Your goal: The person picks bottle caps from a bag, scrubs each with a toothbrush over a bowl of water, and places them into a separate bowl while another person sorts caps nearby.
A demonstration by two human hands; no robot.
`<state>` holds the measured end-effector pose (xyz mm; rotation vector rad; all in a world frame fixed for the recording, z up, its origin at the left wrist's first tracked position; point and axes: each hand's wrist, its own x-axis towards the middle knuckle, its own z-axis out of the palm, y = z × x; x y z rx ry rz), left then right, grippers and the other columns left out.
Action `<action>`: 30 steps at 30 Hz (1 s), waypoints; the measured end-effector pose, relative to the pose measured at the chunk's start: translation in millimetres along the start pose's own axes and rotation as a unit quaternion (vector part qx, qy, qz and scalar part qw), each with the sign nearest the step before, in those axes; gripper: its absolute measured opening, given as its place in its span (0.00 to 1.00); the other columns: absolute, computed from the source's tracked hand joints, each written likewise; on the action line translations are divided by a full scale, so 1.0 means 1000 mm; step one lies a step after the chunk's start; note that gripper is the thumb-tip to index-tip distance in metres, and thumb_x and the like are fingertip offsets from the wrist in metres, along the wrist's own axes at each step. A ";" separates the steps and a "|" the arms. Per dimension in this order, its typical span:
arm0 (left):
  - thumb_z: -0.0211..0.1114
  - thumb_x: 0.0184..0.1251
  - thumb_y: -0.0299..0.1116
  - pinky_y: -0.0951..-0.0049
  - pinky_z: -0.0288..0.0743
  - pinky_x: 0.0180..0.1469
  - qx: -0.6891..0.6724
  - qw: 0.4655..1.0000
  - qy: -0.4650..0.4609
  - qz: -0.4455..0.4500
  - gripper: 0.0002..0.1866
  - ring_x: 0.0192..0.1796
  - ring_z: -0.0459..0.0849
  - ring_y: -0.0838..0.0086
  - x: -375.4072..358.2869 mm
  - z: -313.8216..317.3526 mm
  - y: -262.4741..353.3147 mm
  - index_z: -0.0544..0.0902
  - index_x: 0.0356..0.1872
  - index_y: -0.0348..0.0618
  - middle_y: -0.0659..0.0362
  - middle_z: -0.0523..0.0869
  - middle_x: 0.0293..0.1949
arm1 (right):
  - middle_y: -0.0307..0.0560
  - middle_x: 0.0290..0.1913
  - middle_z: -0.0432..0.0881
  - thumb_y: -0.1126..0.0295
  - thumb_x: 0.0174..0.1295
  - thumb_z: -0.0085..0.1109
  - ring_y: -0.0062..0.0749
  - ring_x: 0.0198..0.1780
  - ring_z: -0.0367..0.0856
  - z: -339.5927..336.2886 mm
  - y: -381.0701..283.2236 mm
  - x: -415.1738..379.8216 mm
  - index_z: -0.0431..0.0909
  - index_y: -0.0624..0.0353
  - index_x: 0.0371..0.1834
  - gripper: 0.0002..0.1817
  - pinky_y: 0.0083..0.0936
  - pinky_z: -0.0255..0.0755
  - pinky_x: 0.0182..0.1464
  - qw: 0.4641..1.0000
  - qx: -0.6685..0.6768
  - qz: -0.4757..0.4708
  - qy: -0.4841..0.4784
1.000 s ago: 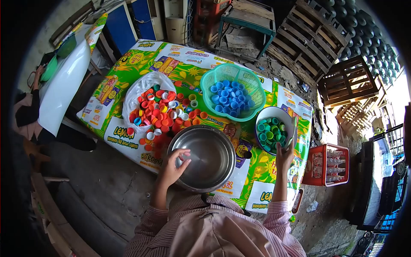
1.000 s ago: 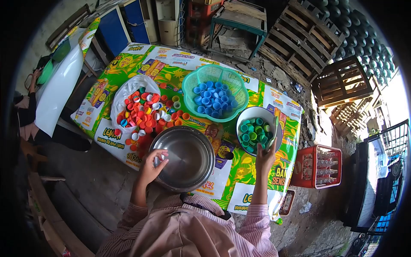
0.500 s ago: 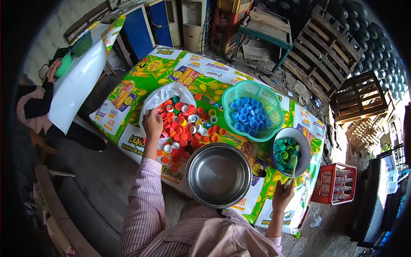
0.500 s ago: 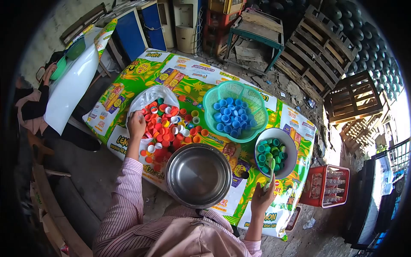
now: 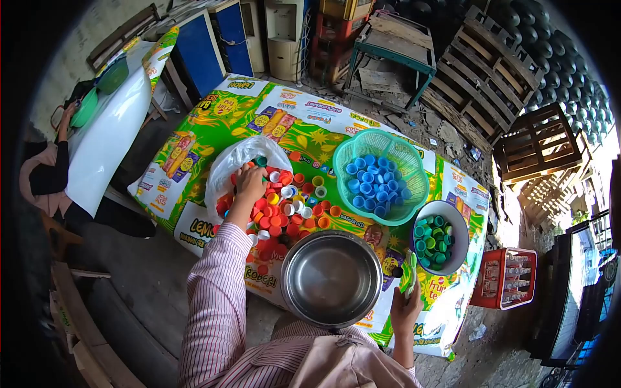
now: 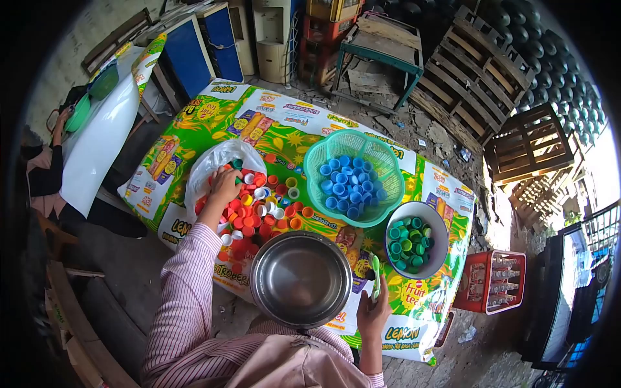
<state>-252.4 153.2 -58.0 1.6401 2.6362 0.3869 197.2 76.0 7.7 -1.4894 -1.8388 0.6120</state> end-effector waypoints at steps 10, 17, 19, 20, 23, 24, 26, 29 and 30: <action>0.56 0.63 0.31 0.74 0.72 0.46 -0.307 0.950 0.031 -0.033 0.14 0.44 0.81 0.71 0.000 -0.016 -0.039 0.75 0.48 0.39 0.53 0.82 0.42 | 0.41 0.14 0.66 0.80 0.51 0.57 0.20 0.13 0.60 0.006 -0.006 0.005 0.63 0.60 0.59 0.29 0.20 0.54 0.16 0.999 0.014 -0.034 -0.004; 0.54 0.65 0.33 0.77 0.70 0.49 -0.562 0.824 0.070 -0.018 0.15 0.46 0.78 0.76 -0.028 -0.038 -0.024 0.72 0.52 0.42 0.59 0.80 0.47 | 0.39 0.14 0.66 0.79 0.51 0.57 0.19 0.13 0.60 0.000 -0.011 0.003 0.64 0.61 0.58 0.27 0.18 0.53 0.16 0.997 0.042 -0.058 -0.009; 0.53 0.66 0.31 0.82 0.69 0.44 -0.655 0.753 0.016 -0.063 0.16 0.45 0.77 0.83 -0.059 -0.063 0.004 0.71 0.54 0.42 0.61 0.78 0.45 | 0.39 0.14 0.66 0.79 0.52 0.57 0.18 0.13 0.60 -0.003 -0.009 -0.001 0.65 0.62 0.57 0.27 0.18 0.52 0.16 0.997 0.052 -0.057 -0.011; 0.54 0.65 0.30 0.82 0.70 0.43 -0.668 0.742 0.015 -0.047 0.15 0.44 0.77 0.83 -0.077 -0.070 0.022 0.71 0.52 0.41 0.61 0.78 0.44 | 0.39 0.14 0.66 0.79 0.52 0.57 0.18 0.13 0.60 -0.005 -0.007 -0.002 0.65 0.63 0.57 0.26 0.18 0.52 0.16 0.997 0.053 -0.054 -0.016; 0.60 0.58 0.23 0.80 0.72 0.48 -0.699 0.714 -0.040 0.022 0.11 0.45 0.77 0.80 -0.133 -0.057 0.066 0.71 0.42 0.40 0.63 0.76 0.39 | 0.39 0.14 0.65 0.79 0.52 0.58 0.18 0.13 0.60 -0.006 -0.002 -0.007 0.65 0.64 0.56 0.25 0.18 0.52 0.16 0.996 0.067 -0.055 -0.022; 0.61 0.55 0.20 0.78 0.73 0.50 -0.717 0.692 -0.082 0.027 0.12 0.46 0.77 0.78 -0.152 -0.060 0.087 0.70 0.40 0.40 0.64 0.75 0.37 | 0.39 0.13 0.64 0.79 0.52 0.57 0.18 0.12 0.59 -0.006 -0.001 -0.008 0.65 0.65 0.55 0.25 0.18 0.52 0.16 0.995 0.079 -0.058 -0.021; 0.61 0.51 0.16 0.76 0.73 0.53 -0.685 0.714 -0.137 0.056 0.15 0.49 0.77 0.75 -0.183 -0.057 0.117 0.68 0.39 0.40 0.61 0.74 0.40 | 0.38 0.13 0.63 0.79 0.51 0.57 0.18 0.12 0.59 -0.006 0.001 -0.012 0.66 0.66 0.55 0.25 0.18 0.52 0.16 0.994 0.091 -0.057 -0.023; 0.61 0.48 0.15 0.73 0.74 0.52 -0.610 0.768 -0.160 0.112 0.17 0.51 0.77 0.72 -0.209 -0.032 0.137 0.67 0.39 0.40 0.58 0.74 0.43 | 0.39 0.13 0.64 0.79 0.51 0.58 0.18 0.12 0.59 -0.013 -0.001 -0.019 0.66 0.67 0.53 0.24 0.18 0.52 0.16 0.994 0.097 -0.038 -0.031; 0.62 0.47 0.16 0.74 0.74 0.52 -0.611 0.767 -0.167 0.103 0.17 0.50 0.77 0.72 -0.213 -0.025 0.142 0.68 0.38 0.39 0.58 0.74 0.42 | 0.38 0.13 0.64 0.79 0.51 0.58 0.18 0.12 0.59 -0.016 -0.002 -0.020 0.66 0.67 0.53 0.23 0.18 0.52 0.16 0.995 0.091 -0.031 -0.033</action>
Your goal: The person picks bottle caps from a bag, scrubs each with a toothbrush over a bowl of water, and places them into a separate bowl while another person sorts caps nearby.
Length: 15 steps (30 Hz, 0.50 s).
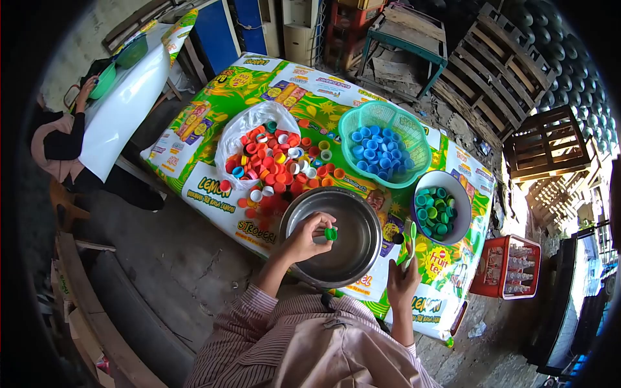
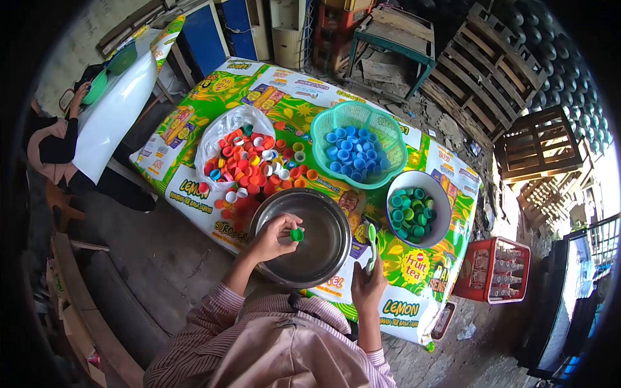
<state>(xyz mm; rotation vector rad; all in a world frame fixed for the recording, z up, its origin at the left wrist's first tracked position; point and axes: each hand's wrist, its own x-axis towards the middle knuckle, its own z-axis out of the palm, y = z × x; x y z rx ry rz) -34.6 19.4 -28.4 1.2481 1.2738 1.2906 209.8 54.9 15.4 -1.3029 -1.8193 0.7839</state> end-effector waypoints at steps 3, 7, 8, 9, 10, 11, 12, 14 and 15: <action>0.62 0.43 0.16 0.73 0.76 0.50 0.055 0.998 -0.002 -0.014 0.17 0.48 0.78 0.71 -0.004 0.015 -0.007 0.69 0.36 0.38 0.58 0.74 0.39 | 0.37 0.12 0.61 0.78 0.51 0.59 0.16 0.13 0.57 -0.004 0.001 -0.007 0.68 0.66 0.52 0.23 0.17 0.51 0.16 1.000 0.013 -0.001 0.007; 0.64 0.43 0.18 0.70 0.74 0.47 0.166 0.986 -0.011 0.028 0.19 0.45 0.77 0.67 0.001 0.018 -0.023 0.70 0.39 0.39 0.57 0.75 0.38 | 0.36 0.11 0.59 0.80 0.51 0.58 0.16 0.13 0.54 -0.011 0.002 -0.015 0.68 0.65 0.52 0.22 0.17 0.49 0.16 1.000 0.005 0.005 0.003; 0.65 0.43 0.19 0.69 0.73 0.47 0.231 0.971 -0.014 0.056 0.20 0.44 0.77 0.65 0.002 0.017 -0.022 0.71 0.40 0.40 0.56 0.75 0.38 | 0.37 0.11 0.59 0.80 0.51 0.58 0.16 0.13 0.54 -0.012 0.003 -0.017 0.68 0.65 0.52 0.22 0.17 0.49 0.16 1.000 0.003 -0.003 0.007; 0.65 0.43 0.19 0.69 0.73 0.47 0.231 0.971 -0.017 0.055 0.20 0.44 0.77 0.65 0.003 0.017 -0.021 0.71 0.40 0.40 0.56 0.75 0.38 | 0.37 0.11 0.58 0.80 0.51 0.58 0.16 0.13 0.54 -0.013 0.004 -0.019 0.68 0.65 0.52 0.22 0.17 0.49 0.16 1.000 0.001 -0.010 0.010; 0.65 0.44 0.20 0.69 0.72 0.47 0.268 0.961 -0.017 0.064 0.21 0.43 0.77 0.64 0.004 0.017 -0.019 0.71 0.42 0.41 0.56 0.76 0.37 | 0.37 0.11 0.58 0.80 0.51 0.58 0.16 0.13 0.54 -0.015 0.005 -0.021 0.68 0.64 0.52 0.22 0.17 0.49 0.16 1.000 0.005 -0.001 0.009; 0.66 0.44 0.20 0.68 0.72 0.47 0.304 0.950 -0.016 0.073 0.22 0.42 0.76 0.63 0.005 0.018 -0.019 0.72 0.44 0.42 0.55 0.76 0.37 | 0.37 0.11 0.58 0.80 0.51 0.58 0.16 0.13 0.54 -0.016 0.006 -0.023 0.68 0.64 0.52 0.22 0.17 0.49 0.16 1.000 0.006 0.002 0.011; 0.66 0.44 0.19 0.70 0.74 0.46 0.275 0.960 -0.016 0.044 0.25 0.42 0.78 0.66 0.005 0.020 -0.022 0.73 0.47 0.42 0.56 0.79 0.38 | 0.37 0.11 0.59 0.80 0.51 0.58 0.16 0.13 0.54 -0.017 0.008 -0.025 0.68 0.64 0.52 0.22 0.17 0.49 0.17 1.000 0.005 0.008 0.010; 0.66 0.44 0.19 0.70 0.74 0.46 0.281 0.959 -0.025 0.038 0.25 0.42 0.79 0.66 0.005 0.021 -0.029 0.73 0.47 0.41 0.56 0.79 0.38 | 0.37 0.11 0.59 0.80 0.51 0.58 0.16 0.13 0.55 -0.018 0.009 -0.027 0.69 0.64 0.52 0.22 0.17 0.49 0.17 1.000 0.005 0.015 0.012; 0.66 0.44 0.19 0.70 0.74 0.45 0.287 0.957 -0.031 0.032 0.25 0.42 0.79 0.66 0.004 0.021 -0.032 0.73 0.47 0.41 0.55 0.79 0.38 | 0.38 0.11 0.60 0.80 0.51 0.58 0.16 0.13 0.55 -0.020 0.008 -0.028 0.69 0.64 0.52 0.22 0.17 0.49 0.17 1.000 0.005 0.020 0.010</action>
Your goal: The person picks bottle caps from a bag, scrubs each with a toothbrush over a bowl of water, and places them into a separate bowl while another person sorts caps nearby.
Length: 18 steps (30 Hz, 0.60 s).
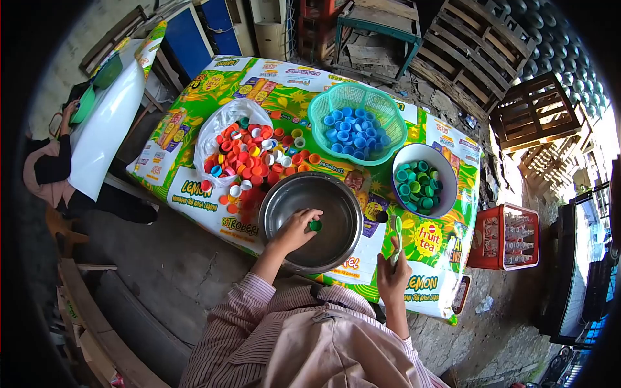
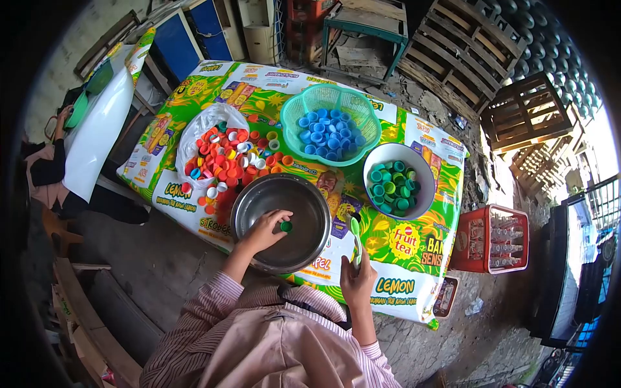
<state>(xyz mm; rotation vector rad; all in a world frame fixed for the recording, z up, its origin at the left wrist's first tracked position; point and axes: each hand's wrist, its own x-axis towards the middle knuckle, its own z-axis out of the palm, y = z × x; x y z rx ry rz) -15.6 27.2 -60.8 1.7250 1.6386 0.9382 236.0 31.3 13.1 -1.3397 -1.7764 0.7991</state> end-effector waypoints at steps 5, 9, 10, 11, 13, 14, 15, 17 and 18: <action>0.65 0.44 0.18 0.68 0.74 0.46 -0.002 1.000 -0.023 -0.013 0.24 0.43 0.79 0.63 0.000 0.002 -0.003 0.72 0.47 0.41 0.53 0.79 0.39 | 0.38 0.11 0.61 0.80 0.51 0.57 0.16 0.13 0.56 -0.003 0.002 -0.004 0.69 0.64 0.52 0.22 0.17 0.50 0.17 1.000 -0.005 0.008 0.003; 0.65 0.45 0.20 0.66 0.73 0.45 -0.003 0.999 -0.017 -0.027 0.21 0.43 0.79 0.59 -0.001 0.002 -0.001 0.73 0.44 0.41 0.52 0.79 0.38 | 0.39 0.11 0.63 0.79 0.51 0.57 0.16 0.12 0.58 -0.005 0.000 -0.006 0.70 0.64 0.52 0.21 0.17 0.52 0.17 1.000 -0.006 0.005 0.002; 0.65 0.45 0.20 0.66 0.73 0.45 -0.003 1.000 -0.017 -0.023 0.21 0.43 0.79 0.59 0.000 0.001 0.000 0.73 0.44 0.41 0.52 0.79 0.38 | 0.40 0.11 0.64 0.79 0.51 0.57 0.17 0.12 0.58 -0.005 0.000 -0.005 0.70 0.64 0.52 0.21 0.17 0.53 0.16 1.000 -0.011 0.005 0.001; 0.65 0.45 0.22 0.67 0.73 0.45 0.007 1.000 -0.018 -0.011 0.19 0.42 0.79 0.59 0.001 0.000 0.002 0.74 0.42 0.40 0.53 0.79 0.38 | 0.40 0.11 0.64 0.79 0.51 0.57 0.17 0.12 0.58 -0.005 0.000 -0.004 0.70 0.64 0.52 0.21 0.17 0.53 0.16 1.000 -0.012 0.003 0.006; 0.65 0.47 0.25 0.67 0.73 0.44 0.013 1.000 -0.017 0.023 0.12 0.42 0.78 0.58 0.001 0.002 -0.002 0.76 0.35 0.38 0.54 0.79 0.36 | 0.41 0.11 0.64 0.79 0.52 0.58 0.17 0.12 0.60 -0.006 -0.001 -0.005 0.70 0.64 0.52 0.21 0.18 0.54 0.16 1.000 -0.024 0.009 -0.005; 0.65 0.47 0.25 0.67 0.73 0.44 0.012 0.999 -0.017 0.025 0.12 0.42 0.78 0.58 0.002 0.005 -0.006 0.76 0.35 0.38 0.54 0.79 0.36 | 0.41 0.11 0.64 0.79 0.52 0.58 0.17 0.12 0.60 -0.005 -0.002 -0.004 0.70 0.64 0.52 0.21 0.18 0.54 0.16 1.000 -0.024 0.009 -0.004; 0.65 0.50 0.25 0.69 0.73 0.42 0.018 0.999 -0.003 0.046 0.10 0.40 0.79 0.63 0.003 0.006 -0.007 0.76 0.34 0.37 0.54 0.79 0.36 | 0.41 0.11 0.65 0.79 0.52 0.58 0.18 0.11 0.60 -0.004 -0.003 -0.004 0.70 0.64 0.52 0.21 0.18 0.54 0.16 1.000 -0.023 0.006 -0.003; 0.64 0.53 0.26 0.71 0.74 0.39 0.025 0.998 0.012 0.064 0.08 0.38 0.81 0.67 0.001 0.006 -0.008 0.76 0.34 0.36 0.55 0.80 0.35 | 0.41 0.11 0.65 0.78 0.52 0.58 0.19 0.11 0.61 -0.002 -0.006 -0.005 0.70 0.64 0.51 0.21 0.19 0.55 0.16 1.000 -0.019 0.003 -0.004; 0.62 0.57 0.27 0.74 0.74 0.38 -0.060 0.998 -0.010 -0.015 0.07 0.37 0.81 0.71 0.000 0.004 -0.002 0.75 0.33 0.36 0.57 0.80 0.35 | 0.42 0.11 0.65 0.78 0.51 0.58 0.20 0.11 0.62 -0.002 -0.009 -0.005 0.69 0.64 0.52 0.21 0.19 0.55 0.16 1.000 -0.026 0.007 -0.010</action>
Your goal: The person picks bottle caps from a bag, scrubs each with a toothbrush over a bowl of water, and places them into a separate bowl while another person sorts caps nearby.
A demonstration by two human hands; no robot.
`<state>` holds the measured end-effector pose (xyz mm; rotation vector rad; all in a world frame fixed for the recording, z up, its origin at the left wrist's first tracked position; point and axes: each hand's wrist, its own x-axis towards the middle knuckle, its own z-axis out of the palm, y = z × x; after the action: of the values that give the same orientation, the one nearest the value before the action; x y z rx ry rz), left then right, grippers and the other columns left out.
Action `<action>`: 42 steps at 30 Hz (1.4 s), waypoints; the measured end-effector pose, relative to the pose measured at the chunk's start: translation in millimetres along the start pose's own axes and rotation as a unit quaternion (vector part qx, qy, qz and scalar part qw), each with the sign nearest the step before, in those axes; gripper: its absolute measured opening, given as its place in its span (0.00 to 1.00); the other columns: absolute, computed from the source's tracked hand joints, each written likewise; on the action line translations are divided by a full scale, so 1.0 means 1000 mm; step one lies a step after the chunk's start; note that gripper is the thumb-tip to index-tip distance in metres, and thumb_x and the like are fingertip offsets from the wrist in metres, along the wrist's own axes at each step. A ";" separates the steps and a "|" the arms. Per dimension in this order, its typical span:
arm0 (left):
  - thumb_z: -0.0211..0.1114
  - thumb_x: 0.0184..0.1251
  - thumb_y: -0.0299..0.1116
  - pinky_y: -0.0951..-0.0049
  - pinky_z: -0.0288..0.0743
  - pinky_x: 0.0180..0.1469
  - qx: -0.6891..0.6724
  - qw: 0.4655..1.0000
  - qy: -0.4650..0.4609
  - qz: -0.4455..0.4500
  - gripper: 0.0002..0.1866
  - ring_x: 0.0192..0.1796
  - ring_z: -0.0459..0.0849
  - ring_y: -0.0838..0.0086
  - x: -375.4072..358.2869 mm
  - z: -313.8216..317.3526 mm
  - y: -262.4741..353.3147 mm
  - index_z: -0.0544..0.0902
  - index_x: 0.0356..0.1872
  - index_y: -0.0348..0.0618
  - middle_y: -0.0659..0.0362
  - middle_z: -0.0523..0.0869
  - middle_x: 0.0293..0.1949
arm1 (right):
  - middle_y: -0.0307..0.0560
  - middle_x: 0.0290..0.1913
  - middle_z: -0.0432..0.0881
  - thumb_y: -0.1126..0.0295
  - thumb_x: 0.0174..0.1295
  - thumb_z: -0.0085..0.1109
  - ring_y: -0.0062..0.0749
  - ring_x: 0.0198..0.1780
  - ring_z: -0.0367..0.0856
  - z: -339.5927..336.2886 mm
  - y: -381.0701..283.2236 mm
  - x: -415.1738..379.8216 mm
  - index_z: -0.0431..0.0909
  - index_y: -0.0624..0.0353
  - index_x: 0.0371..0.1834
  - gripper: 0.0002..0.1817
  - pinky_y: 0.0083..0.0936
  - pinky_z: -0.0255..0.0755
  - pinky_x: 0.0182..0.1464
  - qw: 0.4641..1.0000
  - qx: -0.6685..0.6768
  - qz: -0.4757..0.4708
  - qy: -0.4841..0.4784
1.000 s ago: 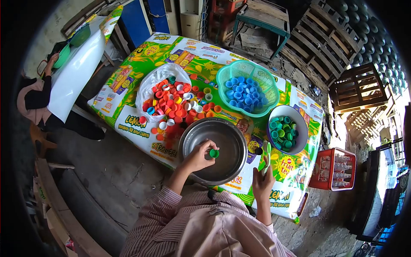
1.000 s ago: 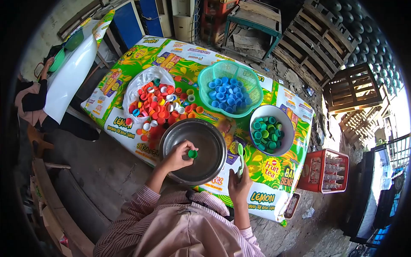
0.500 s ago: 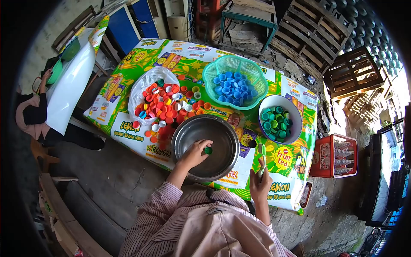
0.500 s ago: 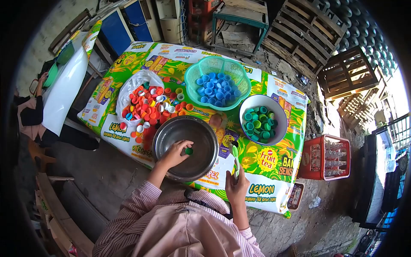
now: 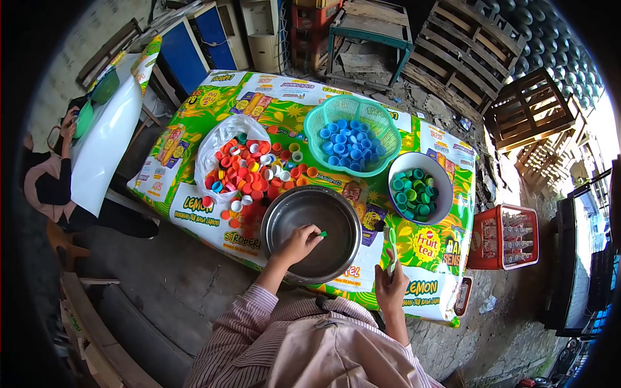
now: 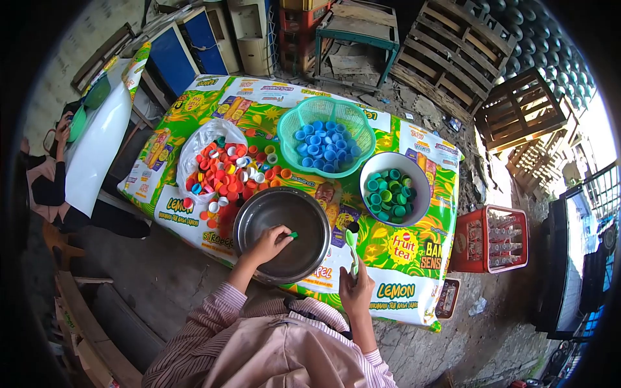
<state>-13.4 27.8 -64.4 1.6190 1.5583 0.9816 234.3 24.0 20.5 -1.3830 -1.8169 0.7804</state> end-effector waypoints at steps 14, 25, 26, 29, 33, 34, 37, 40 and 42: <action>0.55 0.65 0.35 0.76 0.77 0.47 -0.649 0.696 0.040 -0.303 0.11 0.47 0.80 0.74 -0.016 0.003 0.019 0.75 0.43 0.41 0.57 0.80 0.43 | 0.41 0.12 0.67 0.76 0.54 0.57 0.22 0.13 0.64 0.025 -0.028 0.015 0.65 0.66 0.55 0.24 0.22 0.58 0.18 0.996 0.007 0.014 -0.090; 0.54 0.66 0.30 0.75 0.75 0.53 -0.696 0.665 0.056 -0.264 0.04 0.50 0.78 0.73 -0.018 -0.015 0.022 0.75 0.37 0.44 0.55 0.80 0.44 | 0.50 0.25 0.75 0.77 0.58 0.46 0.47 0.24 0.77 0.070 -0.038 -0.009 0.60 0.41 0.64 0.29 0.40 0.69 0.25 0.982 -0.095 -0.046 -0.156; 0.54 0.66 0.31 0.75 0.75 0.53 -0.681 0.683 0.064 -0.254 0.04 0.50 0.78 0.73 -0.018 -0.017 0.025 0.75 0.37 0.44 0.55 0.80 0.44 | 0.49 0.24 0.74 0.77 0.58 0.47 0.47 0.23 0.76 0.073 -0.038 -0.011 0.60 0.41 0.64 0.29 0.39 0.70 0.25 0.984 -0.088 -0.029 -0.154; 0.53 0.66 0.31 0.75 0.74 0.53 -0.662 0.708 0.044 -0.241 0.04 0.51 0.78 0.72 -0.020 -0.020 0.027 0.74 0.36 0.43 0.56 0.79 0.45 | 0.48 0.22 0.73 0.76 0.57 0.48 0.46 0.22 0.76 0.075 -0.032 -0.001 0.60 0.40 0.64 0.30 0.39 0.69 0.24 0.995 -0.070 -0.019 -0.073; 0.53 0.66 0.30 0.74 0.73 0.54 -0.632 0.751 0.022 -0.191 0.04 0.53 0.77 0.68 -0.017 -0.027 0.028 0.71 0.39 0.43 0.56 0.78 0.46 | 0.49 0.25 0.75 0.77 0.57 0.48 0.46 0.23 0.76 0.070 -0.045 -0.006 0.61 0.41 0.64 0.29 0.38 0.69 0.24 0.987 -0.079 -0.059 -0.130; 0.53 0.66 0.30 0.74 0.73 0.54 -0.632 0.751 0.018 -0.191 0.04 0.53 0.77 0.68 -0.016 -0.029 0.028 0.71 0.39 0.43 0.56 0.78 0.46 | 0.50 0.25 0.76 0.77 0.57 0.48 0.46 0.22 0.76 0.072 -0.042 -0.005 0.61 0.41 0.63 0.29 0.38 0.69 0.24 0.990 -0.067 -0.038 -0.117; 0.53 0.66 0.29 0.73 0.72 0.55 -0.584 0.797 -0.008 -0.155 0.04 0.53 0.76 0.67 -0.016 -0.033 0.028 0.70 0.40 0.42 0.56 0.78 0.47 | 0.52 0.26 0.77 0.78 0.56 0.48 0.48 0.23 0.76 0.073 -0.039 -0.001 0.62 0.44 0.63 0.29 0.38 0.69 0.26 0.998 -0.022 -0.024 -0.059; 0.52 0.66 0.28 0.73 0.72 0.55 -0.535 0.833 0.000 -0.140 0.04 0.53 0.76 0.67 -0.015 -0.037 0.031 0.70 0.39 0.43 0.56 0.78 0.47 | 0.55 0.30 0.79 0.79 0.57 0.48 0.49 0.26 0.78 0.069 -0.046 -0.010 0.63 0.46 0.63 0.28 0.37 0.70 0.27 0.992 -0.026 -0.042 -0.117; 0.52 0.67 0.27 0.74 0.72 0.55 -0.563 0.814 -0.025 -0.138 0.03 0.53 0.76 0.67 -0.014 -0.039 0.034 0.69 0.39 0.42 0.56 0.77 0.47 | 0.55 0.30 0.78 0.79 0.57 0.47 0.49 0.26 0.77 0.073 -0.045 -0.009 0.64 0.47 0.62 0.27 0.37 0.70 0.27 0.996 0.003 -0.040 -0.076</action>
<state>-30.5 11.1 -16.3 0.5410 0.7866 1.2988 151.8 1.6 14.2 -1.2679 -1.9734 0.8678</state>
